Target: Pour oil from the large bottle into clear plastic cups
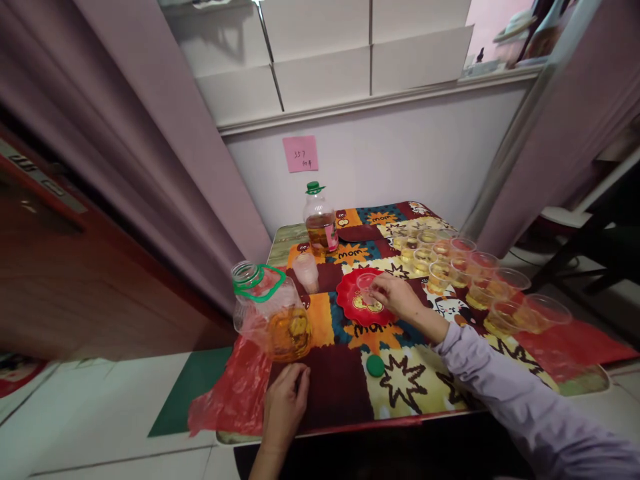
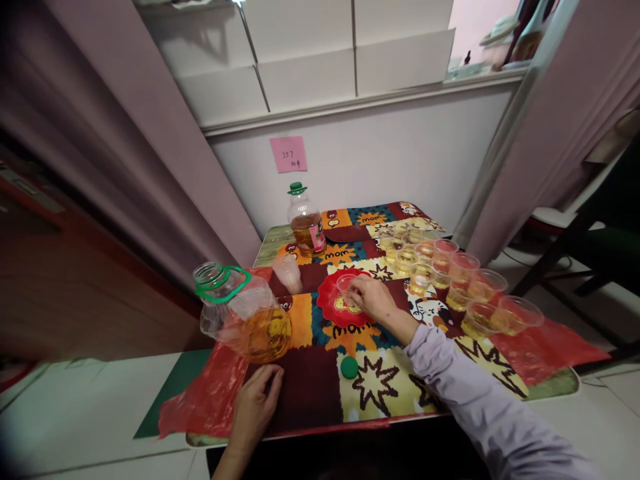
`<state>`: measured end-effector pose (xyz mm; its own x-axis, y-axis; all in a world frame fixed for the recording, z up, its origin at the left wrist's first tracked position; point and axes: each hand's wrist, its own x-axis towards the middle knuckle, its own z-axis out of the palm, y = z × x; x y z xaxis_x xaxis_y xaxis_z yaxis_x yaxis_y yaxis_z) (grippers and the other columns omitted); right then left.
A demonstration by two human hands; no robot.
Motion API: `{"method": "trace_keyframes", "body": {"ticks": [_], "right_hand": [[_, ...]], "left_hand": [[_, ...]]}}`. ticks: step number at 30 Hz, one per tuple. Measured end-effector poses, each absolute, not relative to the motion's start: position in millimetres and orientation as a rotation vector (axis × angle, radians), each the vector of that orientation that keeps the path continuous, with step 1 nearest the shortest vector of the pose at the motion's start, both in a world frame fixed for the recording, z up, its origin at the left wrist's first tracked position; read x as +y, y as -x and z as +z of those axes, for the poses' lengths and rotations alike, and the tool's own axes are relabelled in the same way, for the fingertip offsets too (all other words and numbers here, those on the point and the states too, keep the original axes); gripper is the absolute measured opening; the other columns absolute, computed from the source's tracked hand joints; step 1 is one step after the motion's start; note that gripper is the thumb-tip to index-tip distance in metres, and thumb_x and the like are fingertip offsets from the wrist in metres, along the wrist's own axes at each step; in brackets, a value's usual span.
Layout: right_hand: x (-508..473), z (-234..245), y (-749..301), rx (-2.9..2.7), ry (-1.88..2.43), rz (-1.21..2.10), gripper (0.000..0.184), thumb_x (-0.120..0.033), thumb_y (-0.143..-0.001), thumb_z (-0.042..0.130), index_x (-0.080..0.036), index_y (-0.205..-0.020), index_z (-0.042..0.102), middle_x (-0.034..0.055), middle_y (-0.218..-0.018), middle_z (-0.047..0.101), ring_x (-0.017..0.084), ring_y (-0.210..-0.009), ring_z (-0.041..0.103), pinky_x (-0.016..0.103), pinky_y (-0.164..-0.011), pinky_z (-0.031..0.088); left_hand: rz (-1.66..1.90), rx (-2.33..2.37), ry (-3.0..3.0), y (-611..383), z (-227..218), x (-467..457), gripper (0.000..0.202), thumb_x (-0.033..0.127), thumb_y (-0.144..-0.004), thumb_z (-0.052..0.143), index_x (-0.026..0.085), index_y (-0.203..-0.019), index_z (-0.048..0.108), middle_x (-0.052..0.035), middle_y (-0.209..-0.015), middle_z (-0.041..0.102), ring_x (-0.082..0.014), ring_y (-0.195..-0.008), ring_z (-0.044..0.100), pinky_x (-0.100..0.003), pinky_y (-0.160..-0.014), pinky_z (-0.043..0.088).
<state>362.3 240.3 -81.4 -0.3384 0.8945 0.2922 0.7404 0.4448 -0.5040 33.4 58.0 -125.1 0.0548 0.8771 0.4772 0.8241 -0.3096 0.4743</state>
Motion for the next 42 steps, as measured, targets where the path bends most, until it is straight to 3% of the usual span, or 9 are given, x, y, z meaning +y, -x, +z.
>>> {"method": "trace_keyframes", "body": {"ticks": [6, 12, 16, 21, 28, 32, 37, 40, 42], "right_hand": [[237, -88, -359, -2.132, 1.370, 0.388, 0.008, -0.020, -0.096, 0.071, -0.021, -0.100, 0.077, 0.0084, -0.107, 0.078, 0.023, -0.095, 0.074, 0.033, -0.085, 0.055], [215, -71, -366, -2.009, 1.261, 0.287, 0.033, -0.026, -0.097, 0.068, -0.023, -0.130, 0.071, 0.0140, -0.137, 0.072, 0.030, -0.118, 0.072, 0.044, -0.099, 0.059], [193, -43, -353, -1.774, 1.173, 0.433, 0.042, -0.039, -0.097, 0.070, -0.023, -0.136, 0.066, 0.0149, -0.126, 0.076, 0.028, -0.097, 0.078, 0.046, -0.093, 0.064], [175, -17, -293, -1.602, 0.945, 0.893, 0.082, -0.051, -0.080, 0.089, -0.025, -0.149, 0.054, 0.0165, -0.142, 0.070, 0.032, -0.119, 0.076, 0.047, -0.096, 0.065], [170, 15, -199, -1.779, 0.784, 0.798, 0.128, -0.066, -0.064, 0.096, -0.024, -0.166, 0.031, 0.0198, -0.165, 0.046, 0.039, -0.153, 0.048, 0.059, -0.122, 0.047], [172, 54, -170, -1.771, 0.883, 0.598, 0.118, -0.074, -0.078, 0.083, -0.021, -0.166, 0.026, 0.0205, -0.165, 0.043, 0.038, -0.155, 0.043, 0.058, -0.124, 0.044], [162, 69, -162, -1.853, 0.895, 0.262, 0.057, -0.068, -0.093, 0.071, -0.023, -0.127, 0.065, 0.0131, -0.139, 0.066, 0.032, -0.138, 0.058, 0.052, -0.127, 0.035], [155, 54, -166, -1.908, 0.851, 0.184, 0.029, -0.055, -0.099, 0.068, -0.027, -0.101, 0.072, 0.0068, -0.121, 0.076, 0.028, -0.124, 0.066, 0.054, -0.129, 0.030], [153, 42, -170, -1.898, 0.864, 0.158, 0.023, -0.050, -0.099, 0.070, -0.027, -0.100, 0.073, 0.0080, -0.133, 0.073, 0.030, -0.134, 0.061, 0.056, -0.130, 0.027]], "left_hand": [[1.095, 1.793, -2.227, -34, -122, 58, 0.025, 0.035, -0.106, 0.053, 0.025, -0.089, 0.068, -0.0004, -0.080, 0.074, -0.0177, -0.071, 0.074, -0.028, -0.068, 0.054], [1.092, 1.807, -2.222, -35, -125, 58, 0.025, 0.035, -0.106, 0.052, 0.025, -0.089, 0.068, -0.0010, -0.079, 0.074, -0.0186, -0.071, 0.074, -0.030, -0.067, 0.053], [1.079, 1.822, -2.208, -36, -127, 56, 0.024, 0.033, -0.106, 0.052, 0.025, -0.091, 0.068, -0.0013, -0.082, 0.075, -0.0184, -0.073, 0.074, -0.030, -0.069, 0.054], [1.055, 1.830, -2.197, -36, -127, 55, 0.021, 0.031, -0.105, 0.054, 0.025, -0.091, 0.069, -0.0005, -0.082, 0.075, -0.0180, -0.074, 0.074, -0.029, -0.069, 0.054], [1.065, 1.826, -2.169, -35, -128, 51, 0.022, 0.031, -0.105, 0.052, 0.025, -0.092, 0.070, -0.0023, -0.085, 0.076, -0.0192, -0.078, 0.075, -0.030, -0.072, 0.055], [1.069, 1.828, -2.135, -35, -129, 50, 0.022, 0.031, -0.104, 0.053, 0.025, -0.092, 0.070, -0.0026, -0.083, 0.075, -0.0197, -0.075, 0.074, -0.031, -0.070, 0.055], [1.110, 1.791, -2.082, -34, -127, 51, 0.022, 0.032, -0.103, 0.055, 0.026, -0.089, 0.071, -0.0028, -0.081, 0.075, -0.0201, -0.075, 0.073, -0.031, -0.070, 0.055], [1.151, 1.749, -2.028, -35, -126, 52, 0.022, 0.033, -0.102, 0.057, 0.025, -0.089, 0.073, -0.0031, -0.082, 0.075, -0.0200, -0.075, 0.073, -0.031, -0.070, 0.055], [1.183, 1.716, -1.975, -35, -124, 51, 0.021, 0.036, -0.100, 0.060, 0.025, -0.089, 0.075, -0.0031, -0.082, 0.076, -0.0200, -0.076, 0.073, -0.031, -0.071, 0.055]]}}
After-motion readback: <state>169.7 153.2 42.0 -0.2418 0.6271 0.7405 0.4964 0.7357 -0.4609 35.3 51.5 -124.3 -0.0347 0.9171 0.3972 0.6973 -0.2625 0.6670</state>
